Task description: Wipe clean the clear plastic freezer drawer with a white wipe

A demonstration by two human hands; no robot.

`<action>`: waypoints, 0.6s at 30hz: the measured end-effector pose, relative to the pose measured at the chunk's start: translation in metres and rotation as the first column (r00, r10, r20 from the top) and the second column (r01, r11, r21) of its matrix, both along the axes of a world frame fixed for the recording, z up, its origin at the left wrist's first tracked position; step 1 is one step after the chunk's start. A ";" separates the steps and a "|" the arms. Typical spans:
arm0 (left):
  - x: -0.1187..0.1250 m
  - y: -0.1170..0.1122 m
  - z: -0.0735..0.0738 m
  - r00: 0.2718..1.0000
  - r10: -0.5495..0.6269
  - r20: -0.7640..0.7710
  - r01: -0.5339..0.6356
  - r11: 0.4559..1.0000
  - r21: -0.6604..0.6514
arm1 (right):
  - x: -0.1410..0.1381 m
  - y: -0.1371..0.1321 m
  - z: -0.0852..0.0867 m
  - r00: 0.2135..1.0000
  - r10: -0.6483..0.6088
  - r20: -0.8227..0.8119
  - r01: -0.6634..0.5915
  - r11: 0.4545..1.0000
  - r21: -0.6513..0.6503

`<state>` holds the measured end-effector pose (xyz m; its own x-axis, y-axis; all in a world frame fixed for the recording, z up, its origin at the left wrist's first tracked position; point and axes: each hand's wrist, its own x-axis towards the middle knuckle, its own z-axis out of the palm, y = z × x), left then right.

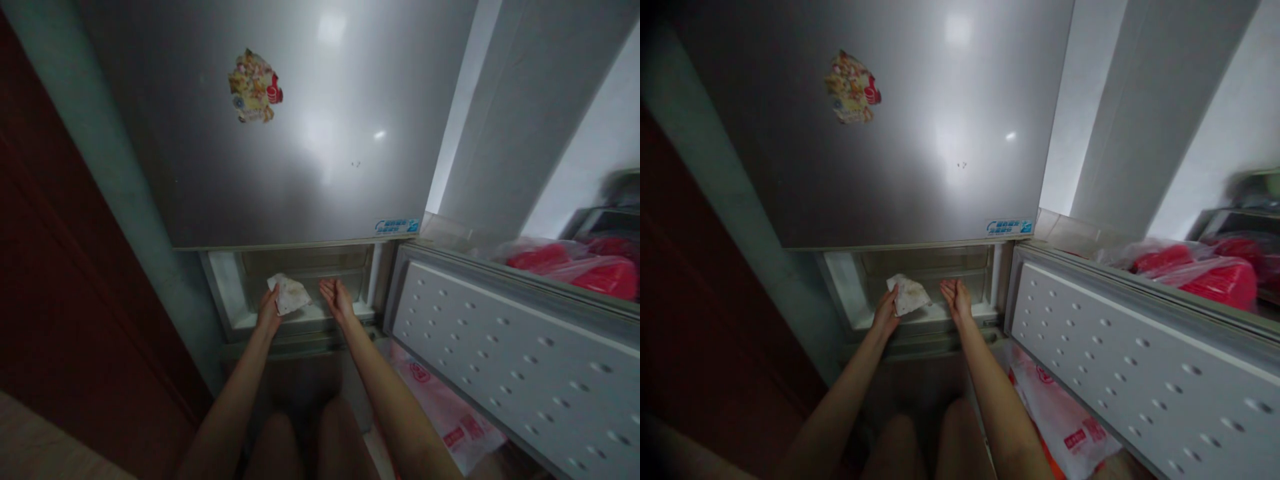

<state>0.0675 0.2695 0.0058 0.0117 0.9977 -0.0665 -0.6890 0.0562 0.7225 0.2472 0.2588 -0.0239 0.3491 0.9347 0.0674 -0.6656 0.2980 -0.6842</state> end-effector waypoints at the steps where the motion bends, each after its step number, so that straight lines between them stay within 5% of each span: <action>1: 0.000 0.000 0.000 1.000 0.007 0.002 -0.007 1.000 -0.004 | -0.001 0.000 0.000 1.000 -0.011 -0.007 0.011 1.000 -0.002; 18: -0.004 -0.017 0.001 0.999 0.041 0.025 -0.040 0.998 -0.058 | -0.021 -0.009 -0.003 0.975 -0.220 -0.025 0.221 0.974 0.041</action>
